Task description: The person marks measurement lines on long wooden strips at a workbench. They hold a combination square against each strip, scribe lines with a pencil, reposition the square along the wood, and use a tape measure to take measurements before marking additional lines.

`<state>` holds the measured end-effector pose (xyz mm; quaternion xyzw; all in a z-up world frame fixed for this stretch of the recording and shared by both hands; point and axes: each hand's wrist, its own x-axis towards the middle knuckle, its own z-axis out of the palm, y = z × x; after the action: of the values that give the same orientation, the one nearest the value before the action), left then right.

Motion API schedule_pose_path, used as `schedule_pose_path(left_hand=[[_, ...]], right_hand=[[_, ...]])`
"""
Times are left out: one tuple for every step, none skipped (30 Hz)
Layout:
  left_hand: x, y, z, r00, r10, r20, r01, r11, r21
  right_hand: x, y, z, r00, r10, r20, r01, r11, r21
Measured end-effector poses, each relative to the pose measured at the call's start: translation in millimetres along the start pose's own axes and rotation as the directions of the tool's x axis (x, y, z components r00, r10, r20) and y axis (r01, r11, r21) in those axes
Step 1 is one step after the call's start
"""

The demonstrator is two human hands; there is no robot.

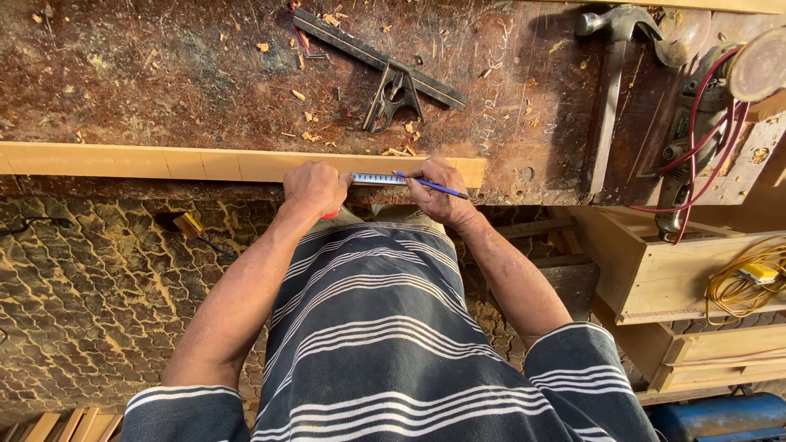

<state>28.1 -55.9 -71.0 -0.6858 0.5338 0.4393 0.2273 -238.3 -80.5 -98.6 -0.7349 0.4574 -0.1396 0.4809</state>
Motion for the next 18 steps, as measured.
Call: schedule_pose_path(left_hand=[[1,-1,1,1.0,0.0,-0.002,0.0,1.0,0.0],[1,-2,3,1.0,0.005,-0.021,-0.005,1.0,-0.007],[1,-3,5,0.999,0.009,-0.039,-0.009,1.0,-0.013],[1,-3,4,0.999,0.015,-0.041,-0.016,1.0,-0.013],[1,-2,3,0.999,0.014,-0.044,-0.015,1.0,-0.009],[1,-1,2,0.999,0.012,-0.048,-0.012,1.0,-0.006],[1,-1,2,0.999,0.016,-0.051,-0.017,1.0,-0.006],[0,-1,1,0.999,0.012,-0.046,-0.013,1.0,-0.013],[0,-1,2,0.999,0.008,-0.041,-0.009,1.0,-0.02],[0,-2,2,0.999,0.013,-0.04,-0.014,1.0,-0.017],[0,-2,3,0.999,0.012,-0.037,-0.013,1.0,-0.013],[1,-2,2,0.999,0.01,-0.036,-0.01,1.0,-0.01],[2,-1,3,0.999,0.013,-0.038,-0.014,1.0,-0.009],[2,-2,4,0.999,0.015,-0.039,-0.015,1.0,0.0],[2,-3,4,0.999,0.017,-0.04,-0.017,1.0,0.008],[1,-3,4,0.999,0.017,-0.039,-0.016,1.0,0.011],[1,-3,3,0.999,0.012,-0.036,-0.011,1.0,0.002],[0,-2,3,0.999,0.008,-0.032,-0.008,1.0,-0.007]], right_hand=[[1,6,2,1.0,-0.001,-0.001,0.001,1.0,-0.001],[0,11,4,0.999,0.048,0.019,-0.049,0.997,0.059],[-1,17,5,0.995,0.095,0.041,-0.099,0.988,0.118],[-2,22,-1,0.995,0.097,0.037,-0.1,0.988,0.114],[-3,26,-7,0.989,0.148,0.02,-0.149,0.975,0.167],[-3,30,-13,0.98,0.197,0.007,-0.194,0.956,0.221],[-4,27,-23,0.981,0.196,0.003,-0.192,0.957,0.217],[-6,23,-32,0.982,0.183,-0.039,-0.171,0.961,0.216],[-7,20,-40,0.982,0.169,-0.081,-0.149,0.965,0.214],[-10,18,-43,0.981,0.172,-0.085,-0.151,0.965,0.213],[-12,17,-45,0.983,0.171,-0.059,-0.157,0.968,0.199],[-12,16,-48,0.985,0.168,-0.032,-0.16,0.97,0.183],[-13,14,-49,0.985,0.169,-0.036,-0.16,0.97,0.182],[-13,12,-49,0.984,0.177,-0.016,-0.173,0.976,0.135],[-12,10,-49,0.983,0.185,0.004,-0.185,0.979,0.088],[-13,11,-48,0.983,0.186,0.003,-0.185,0.978,0.091],[-14,12,-47,0.982,0.187,-0.001,-0.186,0.981,0.059],[-14,13,-46,0.982,0.188,-0.006,-0.188,0.982,0.025]])
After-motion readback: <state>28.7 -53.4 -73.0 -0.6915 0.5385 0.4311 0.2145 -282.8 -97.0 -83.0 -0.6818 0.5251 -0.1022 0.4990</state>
